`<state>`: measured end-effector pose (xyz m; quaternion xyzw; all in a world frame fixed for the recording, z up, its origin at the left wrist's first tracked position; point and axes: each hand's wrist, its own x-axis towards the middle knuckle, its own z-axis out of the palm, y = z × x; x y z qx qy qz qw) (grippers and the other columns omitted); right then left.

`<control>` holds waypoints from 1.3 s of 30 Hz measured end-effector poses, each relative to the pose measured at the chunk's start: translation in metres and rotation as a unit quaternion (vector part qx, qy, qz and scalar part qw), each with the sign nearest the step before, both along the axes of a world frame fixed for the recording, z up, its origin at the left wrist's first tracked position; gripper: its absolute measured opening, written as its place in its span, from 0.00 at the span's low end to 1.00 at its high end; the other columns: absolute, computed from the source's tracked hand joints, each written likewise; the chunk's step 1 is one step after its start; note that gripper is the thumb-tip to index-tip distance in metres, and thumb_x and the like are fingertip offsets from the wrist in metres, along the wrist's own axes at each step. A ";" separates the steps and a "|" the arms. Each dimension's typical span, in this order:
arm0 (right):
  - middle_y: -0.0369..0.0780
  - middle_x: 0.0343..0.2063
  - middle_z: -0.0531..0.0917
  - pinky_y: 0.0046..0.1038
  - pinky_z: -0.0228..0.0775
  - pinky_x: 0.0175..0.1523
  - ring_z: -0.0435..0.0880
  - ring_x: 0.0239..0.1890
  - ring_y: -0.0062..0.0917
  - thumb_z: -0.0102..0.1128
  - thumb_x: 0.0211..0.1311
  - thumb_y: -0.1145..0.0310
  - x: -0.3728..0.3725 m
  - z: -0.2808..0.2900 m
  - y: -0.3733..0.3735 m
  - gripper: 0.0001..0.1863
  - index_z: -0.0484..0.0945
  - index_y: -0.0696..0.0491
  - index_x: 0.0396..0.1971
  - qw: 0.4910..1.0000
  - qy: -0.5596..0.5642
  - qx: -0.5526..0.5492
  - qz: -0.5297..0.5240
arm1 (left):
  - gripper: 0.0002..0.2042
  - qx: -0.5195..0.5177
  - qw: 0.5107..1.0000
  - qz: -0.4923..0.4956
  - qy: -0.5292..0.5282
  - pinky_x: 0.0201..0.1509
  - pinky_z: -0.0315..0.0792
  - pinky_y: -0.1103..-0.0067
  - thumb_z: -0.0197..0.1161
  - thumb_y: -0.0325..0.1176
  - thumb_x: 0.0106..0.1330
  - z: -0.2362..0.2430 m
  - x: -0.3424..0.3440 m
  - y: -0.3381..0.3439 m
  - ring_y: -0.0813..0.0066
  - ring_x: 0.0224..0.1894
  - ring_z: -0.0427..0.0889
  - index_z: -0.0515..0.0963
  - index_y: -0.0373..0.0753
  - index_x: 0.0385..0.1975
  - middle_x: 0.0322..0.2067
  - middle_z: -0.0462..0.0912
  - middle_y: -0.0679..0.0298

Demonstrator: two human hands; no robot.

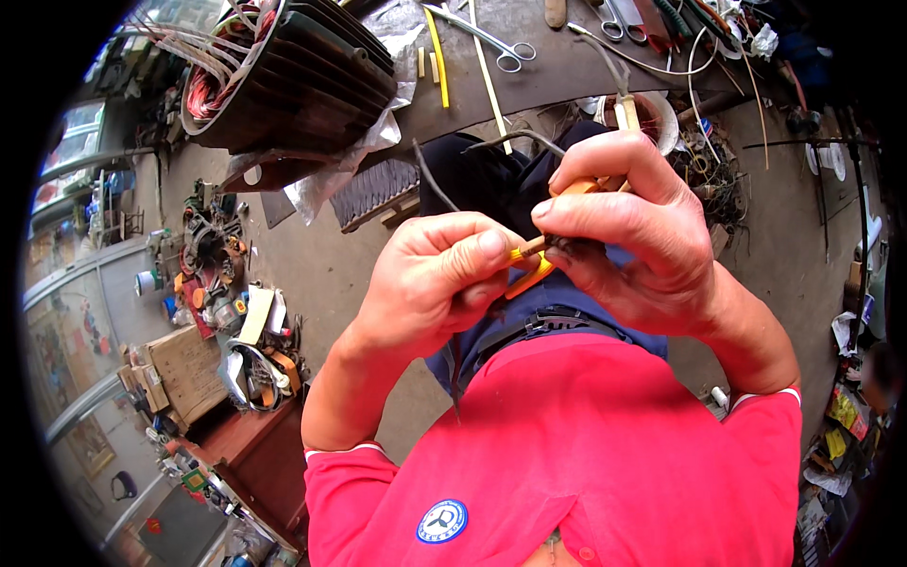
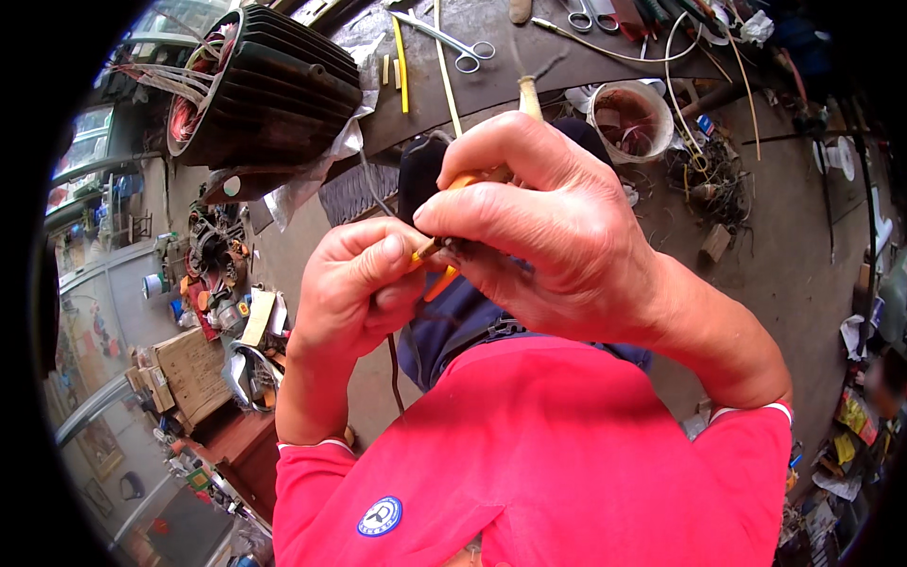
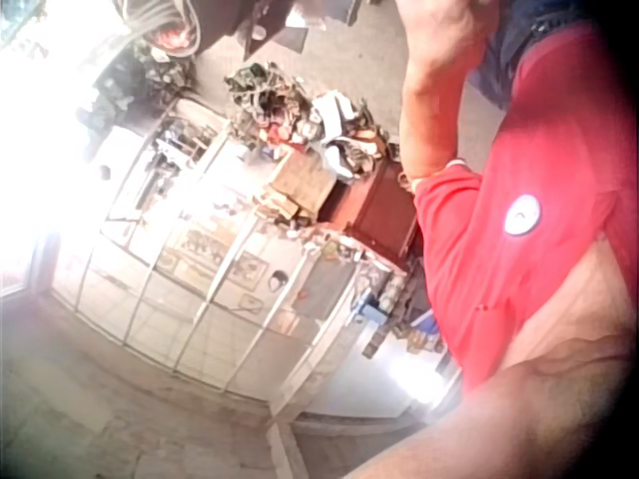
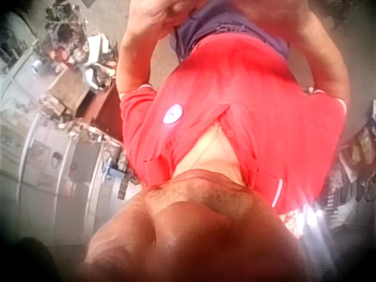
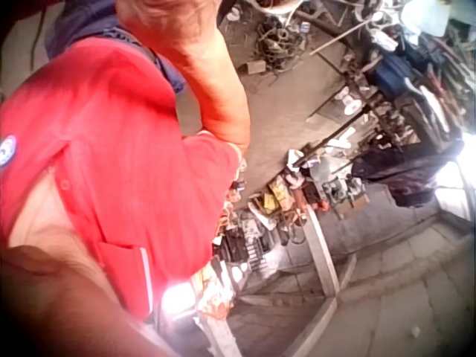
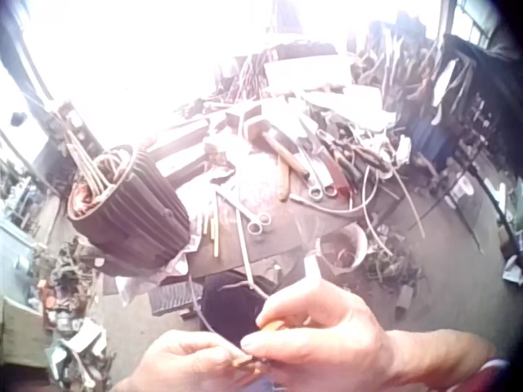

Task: The person strips the insulation from a wire using pliers and then inserts the exposed end into a terminal on a small electrical component. They subsequently cut a piece of yellow heat shrink tubing with scissors and slide it onto the wire before inserting the wire into another terminal on the component.

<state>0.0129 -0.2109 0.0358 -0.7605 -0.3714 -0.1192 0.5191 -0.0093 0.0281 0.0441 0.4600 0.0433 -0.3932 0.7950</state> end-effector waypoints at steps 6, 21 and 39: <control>0.37 0.40 0.77 0.19 0.69 0.35 0.76 0.32 0.15 0.70 0.53 0.83 -0.006 0.002 0.003 0.16 0.82 0.56 0.42 0.988 0.144 0.013 -0.045 | 0.10 0.219 0.931 0.054 -0.288 0.25 0.69 0.82 0.61 0.31 0.75 -0.002 -0.009 -0.013 0.83 0.26 0.75 0.78 0.33 0.48 0.30 0.79 0.66; 0.34 0.36 0.77 0.18 0.68 0.36 0.75 0.33 0.14 0.67 0.55 0.82 -0.006 -0.001 0.003 0.12 0.82 0.56 0.40 0.969 0.227 0.060 -0.083 | 0.08 0.376 0.733 0.083 -0.560 0.23 0.71 0.82 0.68 0.24 0.66 -0.011 -0.009 -0.020 0.73 0.22 0.81 0.83 0.31 0.43 0.25 0.82 0.58; 0.34 0.32 0.77 0.18 0.68 0.33 0.75 0.30 0.14 0.68 0.54 0.79 -0.003 0.000 -0.009 0.10 0.83 0.56 0.37 0.974 0.208 0.001 -0.086 | 0.16 0.377 0.686 0.060 -0.619 0.28 0.75 0.81 0.71 0.22 0.61 -0.015 0.000 -0.030 0.74 0.23 0.80 0.79 0.30 0.48 0.28 0.82 0.58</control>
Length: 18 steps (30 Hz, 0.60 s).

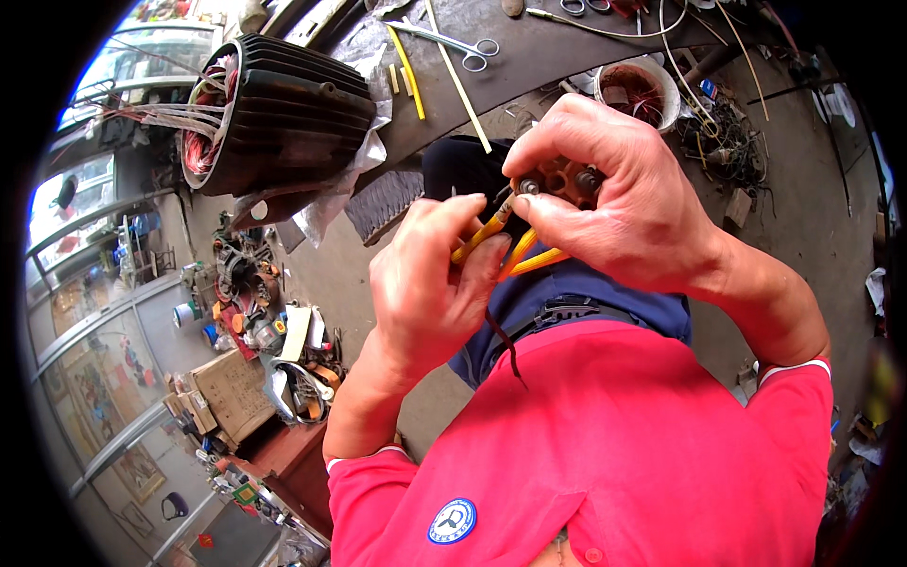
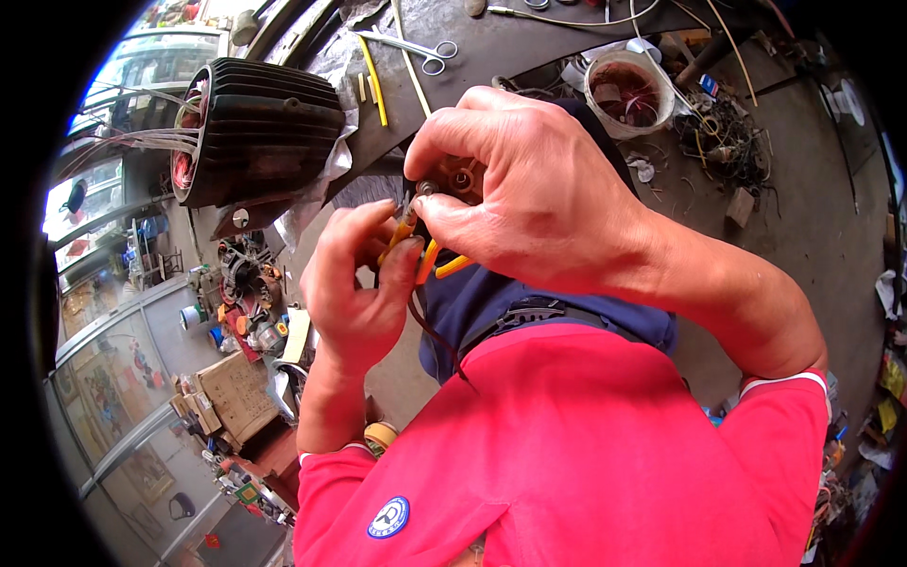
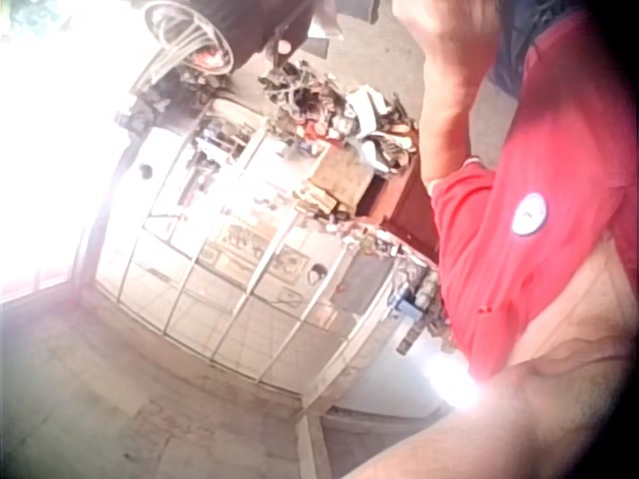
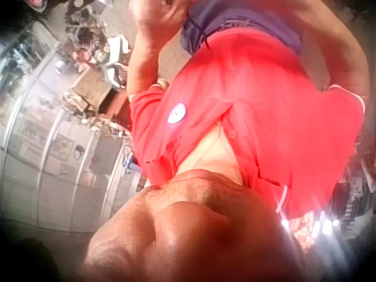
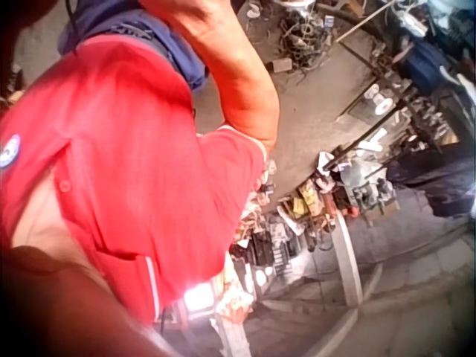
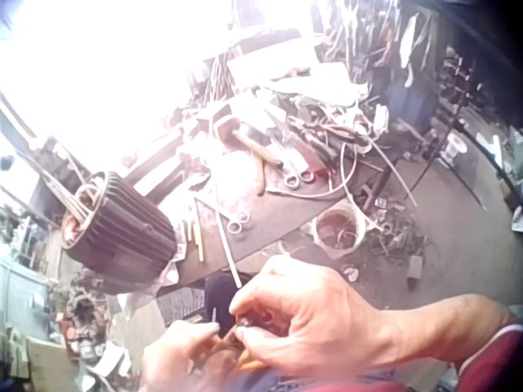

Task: The person strips the insulation from a wire using pliers and then inserts the exposed end into a terminal on a small electrical component. They subsequently cut a piece of yellow heat shrink tubing with scissors and slide it onto the wire before inserting the wire into another terminal on the component.

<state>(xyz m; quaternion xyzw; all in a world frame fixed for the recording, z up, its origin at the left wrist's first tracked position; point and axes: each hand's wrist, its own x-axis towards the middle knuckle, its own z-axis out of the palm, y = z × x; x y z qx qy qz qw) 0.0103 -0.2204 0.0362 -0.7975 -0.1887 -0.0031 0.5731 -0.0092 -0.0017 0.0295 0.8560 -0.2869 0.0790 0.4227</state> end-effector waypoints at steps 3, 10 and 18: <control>0.34 0.31 0.77 0.18 0.67 0.34 0.75 0.30 0.14 0.68 0.55 0.79 0.000 0.001 0.003 0.09 0.83 0.56 0.37 0.999 0.035 0.014 -0.010 | 0.16 0.083 0.971 -0.012 -0.225 0.25 0.76 0.78 0.73 0.21 0.57 -0.001 0.003 0.000 0.69 0.24 0.82 0.80 0.28 0.45 0.28 0.83 0.55; 0.34 0.33 0.76 0.19 0.67 0.33 0.75 0.30 0.14 0.67 0.53 0.82 0.002 0.003 0.001 0.11 0.82 0.56 0.37 0.998 -0.064 -0.002 -0.008 | 0.08 -0.059 0.994 0.046 0.082 0.27 0.75 0.81 0.70 0.21 0.62 0.014 -0.006 -0.004 0.71 0.23 0.83 0.83 0.30 0.40 0.25 0.84 0.55; 0.37 0.35 0.76 0.22 0.69 0.31 0.76 0.29 0.19 0.66 0.48 0.85 0.005 0.001 -0.003 0.15 0.83 0.55 0.37 0.988 -0.148 0.010 0.052 | 0.11 -0.359 0.714 -0.072 0.597 0.19 0.65 0.86 0.64 0.34 0.73 0.008 0.010 0.013 0.82 0.16 0.73 0.82 0.31 0.43 0.25 0.81 0.59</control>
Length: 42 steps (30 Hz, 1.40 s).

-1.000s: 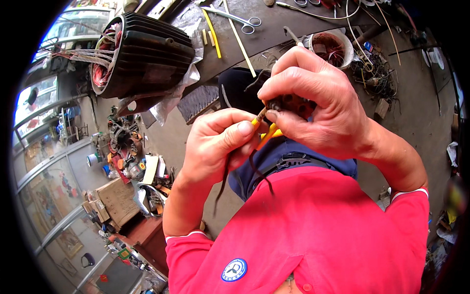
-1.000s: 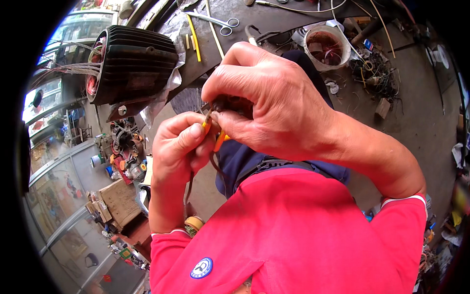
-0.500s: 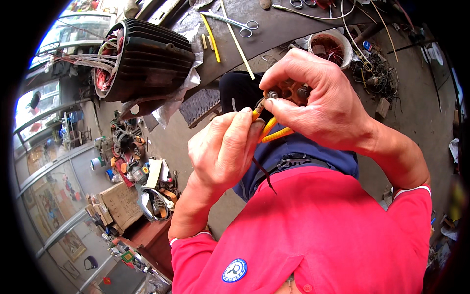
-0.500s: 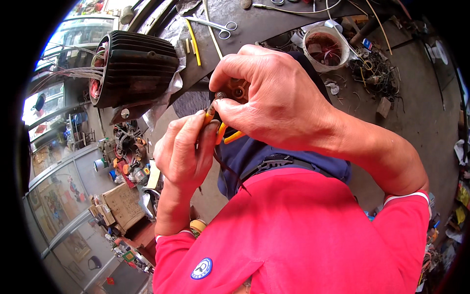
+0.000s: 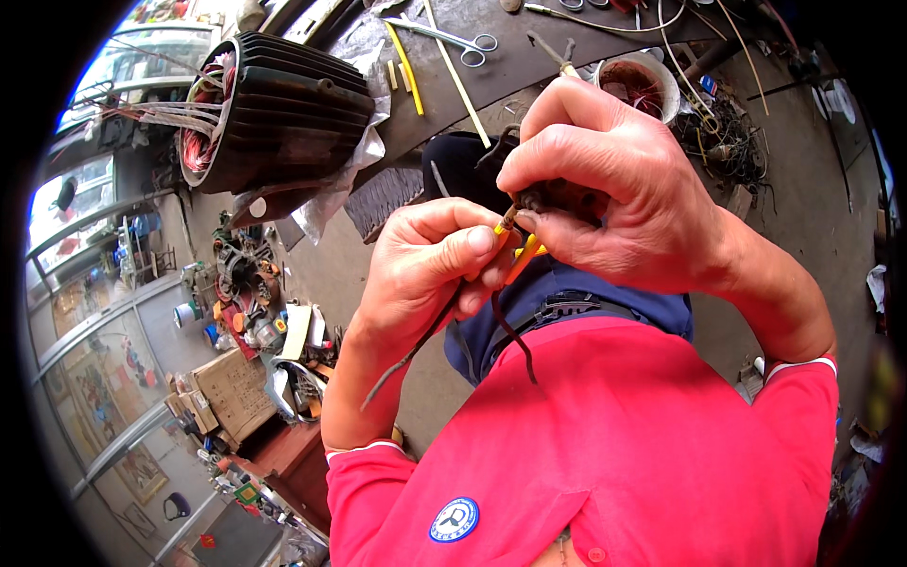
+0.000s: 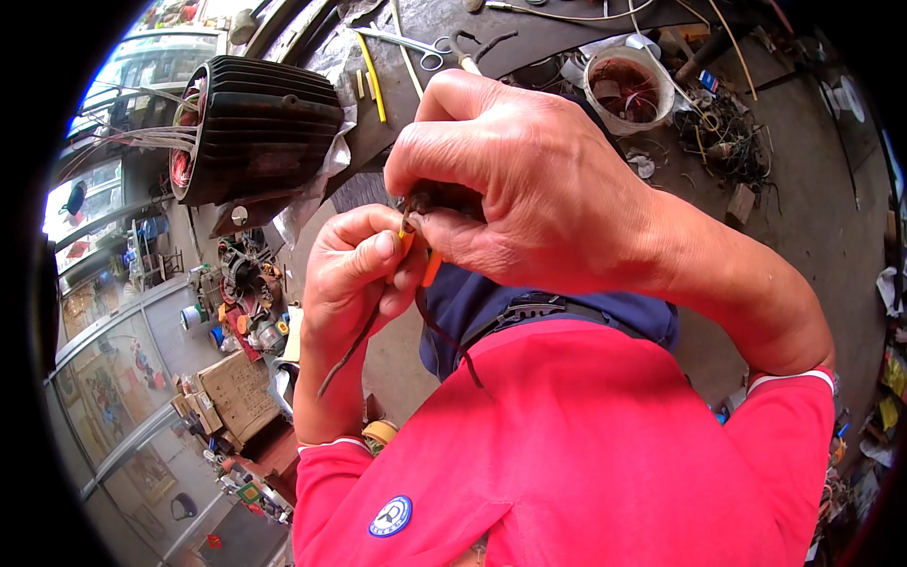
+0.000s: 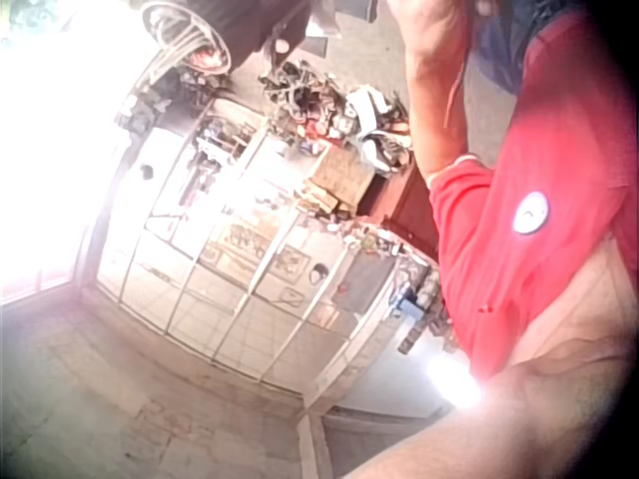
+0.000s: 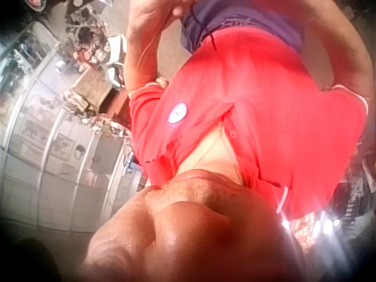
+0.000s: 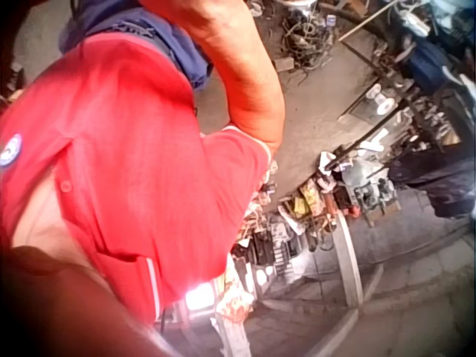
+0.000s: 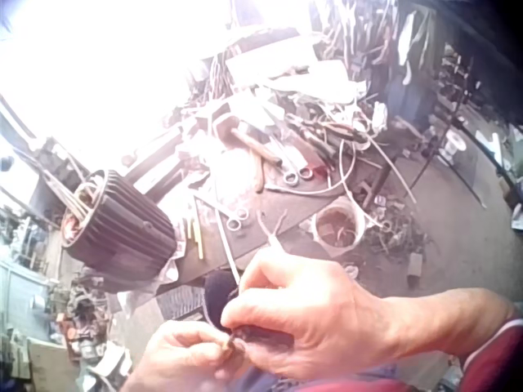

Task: The person strips the insulation from a wire using pliers and then inserts the exposed end into a terminal on a small electrical component. They subsequently cut a piece of yellow heat shrink tubing with scissors and slide it onto the wire before inserting the wire into another terminal on the component.

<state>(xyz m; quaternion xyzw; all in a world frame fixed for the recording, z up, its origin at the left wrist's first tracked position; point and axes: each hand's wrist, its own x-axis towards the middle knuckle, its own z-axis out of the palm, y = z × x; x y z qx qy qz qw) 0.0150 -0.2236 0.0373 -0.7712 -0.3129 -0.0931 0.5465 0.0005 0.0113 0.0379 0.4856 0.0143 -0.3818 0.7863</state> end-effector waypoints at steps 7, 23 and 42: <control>0.37 0.35 0.76 0.22 0.69 0.31 0.77 0.29 0.20 0.67 0.46 0.86 -0.001 -0.002 0.001 0.16 0.82 0.56 0.37 1.000 0.003 0.001 -0.008 | 0.12 -0.056 0.997 -0.002 0.060 0.17 0.64 0.86 0.61 0.35 0.75 -0.007 -0.005 0.004 0.83 0.15 0.70 0.81 0.31 0.47 0.26 0.81 0.59; 0.35 0.35 0.77 0.18 0.67 0.32 0.75 0.30 0.14 0.67 0.52 0.85 -0.003 -0.004 0.004 0.14 0.82 0.56 0.39 0.997 0.081 -0.002 -0.012 | 0.14 0.297 0.808 0.056 -0.506 0.30 0.75 0.80 0.70 0.23 0.62 -0.004 -0.012 -0.009 0.71 0.25 0.81 0.82 0.32 0.48 0.30 0.82 0.57; 0.35 0.33 0.76 0.18 0.69 0.33 0.75 0.29 0.13 0.69 0.52 0.82 -0.007 -0.005 0.017 0.12 0.83 0.56 0.37 0.985 0.159 0.053 -0.039 | 0.13 0.371 0.526 0.140 -0.752 0.23 0.73 0.75 0.67 0.15 0.54 -0.017 -0.007 -0.012 0.67 0.23 0.79 0.81 0.24 0.40 0.29 0.80 0.54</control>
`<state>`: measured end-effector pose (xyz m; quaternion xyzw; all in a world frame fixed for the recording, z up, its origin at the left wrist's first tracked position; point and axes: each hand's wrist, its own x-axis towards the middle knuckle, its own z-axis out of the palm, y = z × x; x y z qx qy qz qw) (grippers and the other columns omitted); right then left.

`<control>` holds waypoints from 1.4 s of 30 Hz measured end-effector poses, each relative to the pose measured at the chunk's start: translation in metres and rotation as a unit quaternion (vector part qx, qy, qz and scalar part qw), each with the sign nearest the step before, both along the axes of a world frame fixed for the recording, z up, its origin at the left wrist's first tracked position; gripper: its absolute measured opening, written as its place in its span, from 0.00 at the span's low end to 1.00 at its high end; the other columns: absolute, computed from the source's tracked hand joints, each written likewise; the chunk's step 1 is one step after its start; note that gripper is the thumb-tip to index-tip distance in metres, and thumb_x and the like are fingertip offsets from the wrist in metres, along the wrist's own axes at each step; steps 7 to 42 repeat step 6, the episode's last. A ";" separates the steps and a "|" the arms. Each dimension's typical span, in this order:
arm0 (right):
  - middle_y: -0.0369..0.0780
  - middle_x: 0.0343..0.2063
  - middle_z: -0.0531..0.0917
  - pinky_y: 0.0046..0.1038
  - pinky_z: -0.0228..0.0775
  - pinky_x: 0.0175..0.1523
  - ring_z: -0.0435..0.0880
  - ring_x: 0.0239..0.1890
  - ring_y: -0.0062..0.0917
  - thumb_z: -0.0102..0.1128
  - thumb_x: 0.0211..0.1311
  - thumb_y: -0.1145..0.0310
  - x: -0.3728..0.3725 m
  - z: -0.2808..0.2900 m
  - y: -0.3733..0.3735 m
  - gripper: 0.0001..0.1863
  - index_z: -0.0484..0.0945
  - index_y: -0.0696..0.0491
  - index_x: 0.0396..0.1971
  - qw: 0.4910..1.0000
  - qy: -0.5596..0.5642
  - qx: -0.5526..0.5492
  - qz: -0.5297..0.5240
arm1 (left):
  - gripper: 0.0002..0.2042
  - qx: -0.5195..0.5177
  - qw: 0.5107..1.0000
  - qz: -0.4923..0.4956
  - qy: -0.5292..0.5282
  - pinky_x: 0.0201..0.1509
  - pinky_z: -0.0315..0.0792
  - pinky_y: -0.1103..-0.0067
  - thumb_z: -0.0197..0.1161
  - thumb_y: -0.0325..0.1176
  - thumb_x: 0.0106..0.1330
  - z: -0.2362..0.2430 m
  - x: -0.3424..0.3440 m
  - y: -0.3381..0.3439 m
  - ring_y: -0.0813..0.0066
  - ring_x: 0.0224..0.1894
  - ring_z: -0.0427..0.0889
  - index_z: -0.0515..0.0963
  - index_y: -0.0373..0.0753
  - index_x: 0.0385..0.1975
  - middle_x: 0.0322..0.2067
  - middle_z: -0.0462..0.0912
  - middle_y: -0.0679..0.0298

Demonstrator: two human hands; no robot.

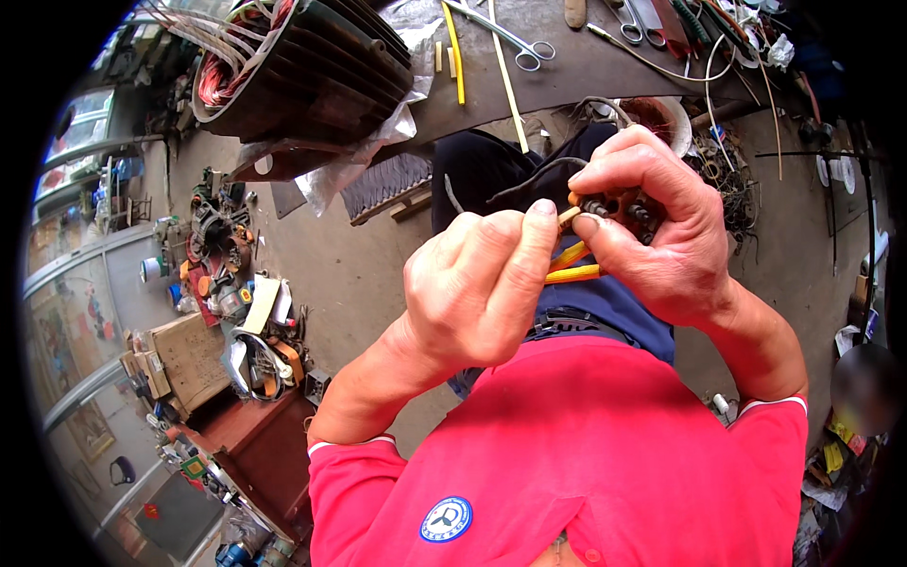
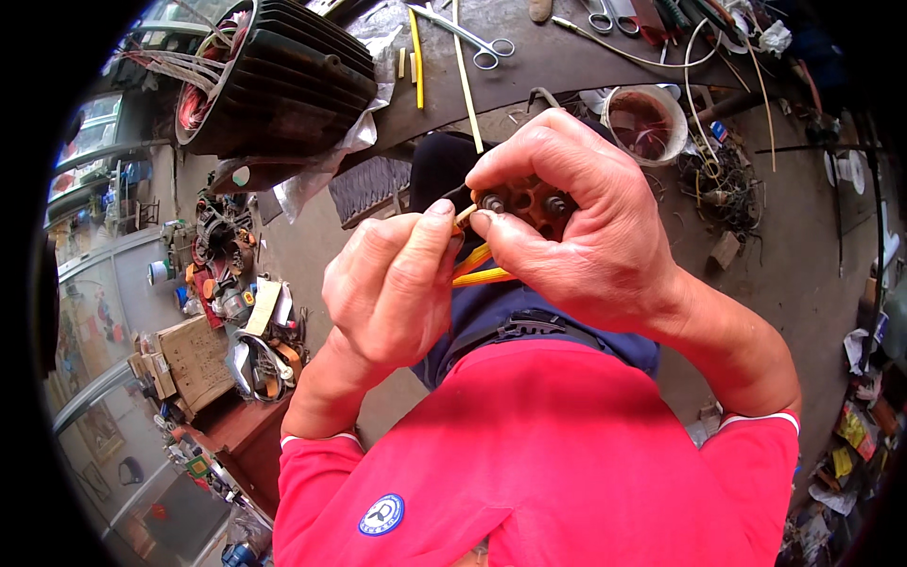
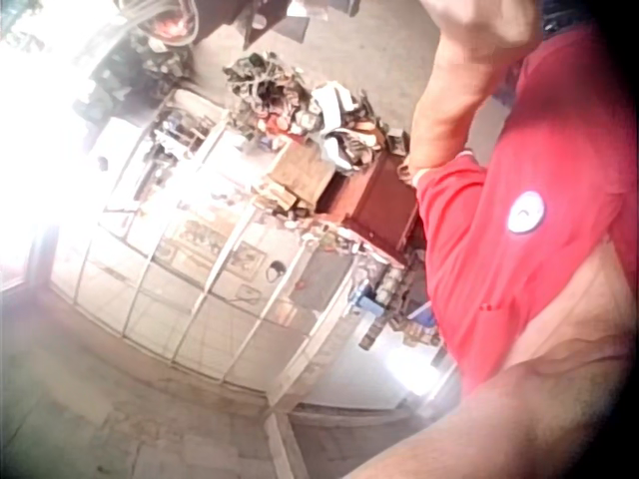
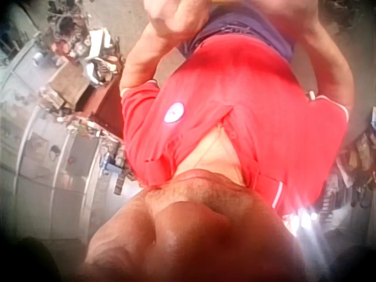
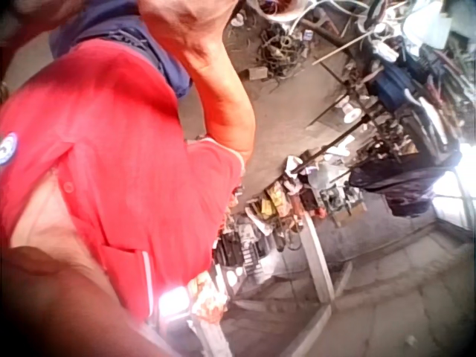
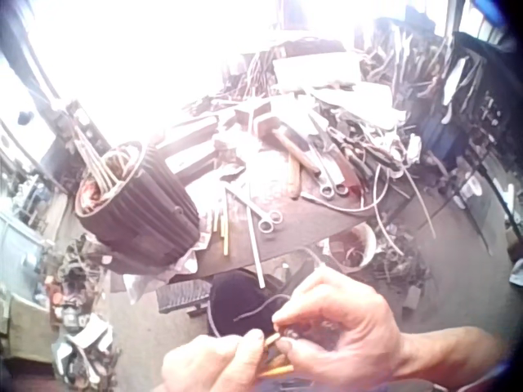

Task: The person strips the insulation from a wire using pliers and then inserts the exposed end into a terminal on a small electrical component. They subsequently cut a piece of yellow heat shrink tubing with scissors and slide it onto the wire before inserting the wire into another terminal on the component.

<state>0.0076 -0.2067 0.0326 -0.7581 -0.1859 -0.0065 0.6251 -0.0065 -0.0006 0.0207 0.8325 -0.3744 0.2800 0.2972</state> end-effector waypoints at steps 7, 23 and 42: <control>0.35 0.34 0.77 0.19 0.70 0.34 0.76 0.30 0.14 0.69 0.53 0.80 0.004 -0.001 -0.004 0.11 0.83 0.56 0.37 0.998 -0.064 -0.029 0.009 | 0.15 -0.096 0.928 -0.092 0.348 0.29 0.76 0.73 0.66 0.29 0.66 0.008 0.002 0.013 0.60 0.25 0.80 0.81 0.38 0.53 0.31 0.82 0.59; 0.35 0.34 0.77 0.19 0.70 0.34 0.76 0.30 0.14 0.69 0.53 0.80 0.004 -0.001 -0.004 0.11 0.83 0.56 0.37 0.998 -0.064 -0.029 0.009 | 0.15 -0.096 0.928 -0.092 0.348 0.29 0.76 0.73 0.66 0.29 0.66 0.008 0.002 0.013 0.60 0.25 0.80 0.81 0.38 0.53 0.31 0.82 0.59; 0.35 0.34 0.77 0.19 0.70 0.34 0.76 0.30 0.14 0.69 0.53 0.80 0.004 -0.001 -0.004 0.11 0.83 0.56 0.37 0.998 -0.064 -0.029 0.009 | 0.15 -0.096 0.928 -0.092 0.348 0.29 0.76 0.73 0.66 0.29 0.66 0.008 0.002 0.013 0.60 0.25 0.80 0.81 0.38 0.53 0.31 0.82 0.59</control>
